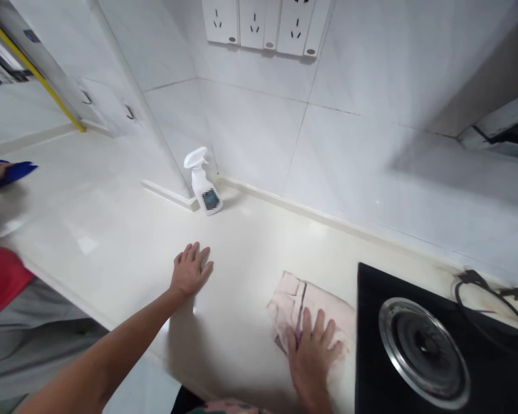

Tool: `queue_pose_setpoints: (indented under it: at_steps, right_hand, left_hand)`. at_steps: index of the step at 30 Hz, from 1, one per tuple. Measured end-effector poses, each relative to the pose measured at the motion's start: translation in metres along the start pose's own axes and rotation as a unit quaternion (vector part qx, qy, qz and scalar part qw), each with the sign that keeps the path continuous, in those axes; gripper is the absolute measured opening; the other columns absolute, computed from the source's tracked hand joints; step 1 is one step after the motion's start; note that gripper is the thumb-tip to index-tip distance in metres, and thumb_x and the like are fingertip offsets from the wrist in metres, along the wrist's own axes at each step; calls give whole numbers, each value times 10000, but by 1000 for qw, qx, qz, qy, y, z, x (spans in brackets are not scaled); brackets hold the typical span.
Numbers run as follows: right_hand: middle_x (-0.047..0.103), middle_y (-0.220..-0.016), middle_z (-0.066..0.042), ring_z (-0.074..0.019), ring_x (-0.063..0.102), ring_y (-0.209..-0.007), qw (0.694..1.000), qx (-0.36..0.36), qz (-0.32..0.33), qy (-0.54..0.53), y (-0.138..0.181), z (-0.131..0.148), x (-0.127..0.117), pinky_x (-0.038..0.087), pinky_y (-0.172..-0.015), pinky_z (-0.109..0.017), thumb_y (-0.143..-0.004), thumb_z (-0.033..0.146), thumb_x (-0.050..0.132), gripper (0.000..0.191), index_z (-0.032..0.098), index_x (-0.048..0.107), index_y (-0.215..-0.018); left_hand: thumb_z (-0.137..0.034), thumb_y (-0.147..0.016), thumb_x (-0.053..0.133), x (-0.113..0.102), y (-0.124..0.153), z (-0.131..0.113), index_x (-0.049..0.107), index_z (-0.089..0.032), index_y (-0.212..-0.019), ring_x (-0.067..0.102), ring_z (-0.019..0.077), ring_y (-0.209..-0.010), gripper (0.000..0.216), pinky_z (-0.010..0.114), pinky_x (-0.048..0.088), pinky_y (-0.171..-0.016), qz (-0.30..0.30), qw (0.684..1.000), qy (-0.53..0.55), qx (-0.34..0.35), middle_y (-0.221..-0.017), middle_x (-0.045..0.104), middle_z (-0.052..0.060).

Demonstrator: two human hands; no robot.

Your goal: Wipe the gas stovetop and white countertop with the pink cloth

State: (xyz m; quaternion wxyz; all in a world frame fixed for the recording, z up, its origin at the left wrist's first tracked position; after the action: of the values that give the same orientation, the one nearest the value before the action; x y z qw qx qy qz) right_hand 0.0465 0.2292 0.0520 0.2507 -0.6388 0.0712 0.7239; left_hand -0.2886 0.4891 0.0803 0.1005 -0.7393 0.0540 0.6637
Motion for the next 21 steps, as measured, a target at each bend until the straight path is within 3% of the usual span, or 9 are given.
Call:
queue_pose_setpoints:
  at_steps: [4, 6, 8, 11, 13, 15, 17, 19, 21]
  right_hand:
    - [264, -1716, -210, -544, 65, -1581, 989, -54, 105, -89, 11, 61, 3, 170, -1131, -874, -1044, 620, 384, 687, 191, 503, -1567]
    - [281, -1725, -140, -499, 120, -1592, 971, -94, 151, -157, -1, 84, 2, 173, -1151, -862, -1050, 585, 415, 612, 277, 495, -1574]
    - [329, -1712, -98, -418, 238, -1586, 948, -122, 159, -246, -20, 87, -4, 230, -1195, -795, -1077, 538, 358, 542, 314, 539, -1536]
    - [419, -1659, -125, -291, 415, -1512, 925, -98, 90, -356, -53, 36, -16, 372, -1233, -570, -1096, 513, 256, 581, 237, 631, -1445]
    - [486, -1600, -158, -282, 454, -1477, 944, -46, 18, -328, -70, -23, -19, 392, -1228, -520, -1087, 546, 251, 632, 181, 662, -1398]
    - [494, -1585, -187, -330, 412, -1505, 978, -5, -19, -207, -76, -79, -17, 348, -1238, -570, -1070, 599, 216, 711, 142, 685, -1347]
    - [459, -1604, -219, -390, 338, -1542, 993, 35, -25, -114, -75, -119, -13, 259, -1243, -665, -1063, 609, 160, 766, 123, 655, -1386]
    - [408, -1631, -249, -429, 276, -1561, 997, 45, -16, -60, -71, -137, -8, 197, -1234, -723, -1057, 609, 131, 797, 98, 609, -1437]
    - [382, -1641, -264, -446, 261, -1561, 999, 34, -8, -20, -66, -138, -4, 202, -1222, -738, -1049, 613, 125, 812, 83, 582, -1460]
  left_hand:
    - [-518, -1027, 378, 0, -1, -4, 580, -212, -1512, 288, 363, -1591, 609, 553, 267, -1247, 15, 1000, -7, -7, -1691, 397, 169]
    - [-510, -1029, 389, -2, -1, -3, 576, -226, -1516, 287, 351, -1593, 594, 540, 265, -1250, 20, 1000, -8, -12, -1698, 393, 153]
    - [-493, -1028, 418, -4, -2, -2, 577, -241, -1514, 292, 343, -1592, 570, 530, 260, -1255, 21, 1000, -2, -23, -1698, 401, 133]
    - [-437, -1041, 423, -8, 4, -10, 569, -214, -1515, 317, 371, -1572, 543, 565, 284, -1230, 7, 999, 26, -45, -1682, 426, 143]
    - [-428, -1051, 422, -7, 16, -36, 554, -203, -1528, 314, 388, -1570, 543, 581, 301, -1211, -4, 998, 43, -35, -1685, 421, 153]
    - [-456, -1047, 458, -3, 37, -82, 545, -254, -1543, 279, 366, -1593, 543, 554, 284, -1228, -7, 998, 62, 19, -1711, 387, 123]
    - [-442, -1048, 463, 0, 66, -145, 533, -295, -1556, 230, 357, -1618, 533, 567, 239, -1247, -20, 985, 111, 130, -1740, 333, 107]
    - [-452, -1045, 460, 6, 98, -203, 485, -323, -1590, 205, 356, -1627, 560, 598, 203, -1258, -4, 963, 146, 228, -1741, 333, 96]
    - [-539, -1022, 479, 13, 125, -246, 479, -341, -1590, 217, 397, -1617, 602, 657, 184, -1250, 43, 937, 162, 306, -1733, 347, 101]
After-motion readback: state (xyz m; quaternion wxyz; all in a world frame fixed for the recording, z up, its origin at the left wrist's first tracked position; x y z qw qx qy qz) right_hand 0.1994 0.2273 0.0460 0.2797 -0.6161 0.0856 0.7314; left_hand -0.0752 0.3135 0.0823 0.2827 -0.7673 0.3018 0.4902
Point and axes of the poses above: each hand's wrist, its own y-axis away from the middle knuckle, its own x-axis out of the palm, z = x × y, the point moved 6 cm from there along -y, towards the middle knuckle
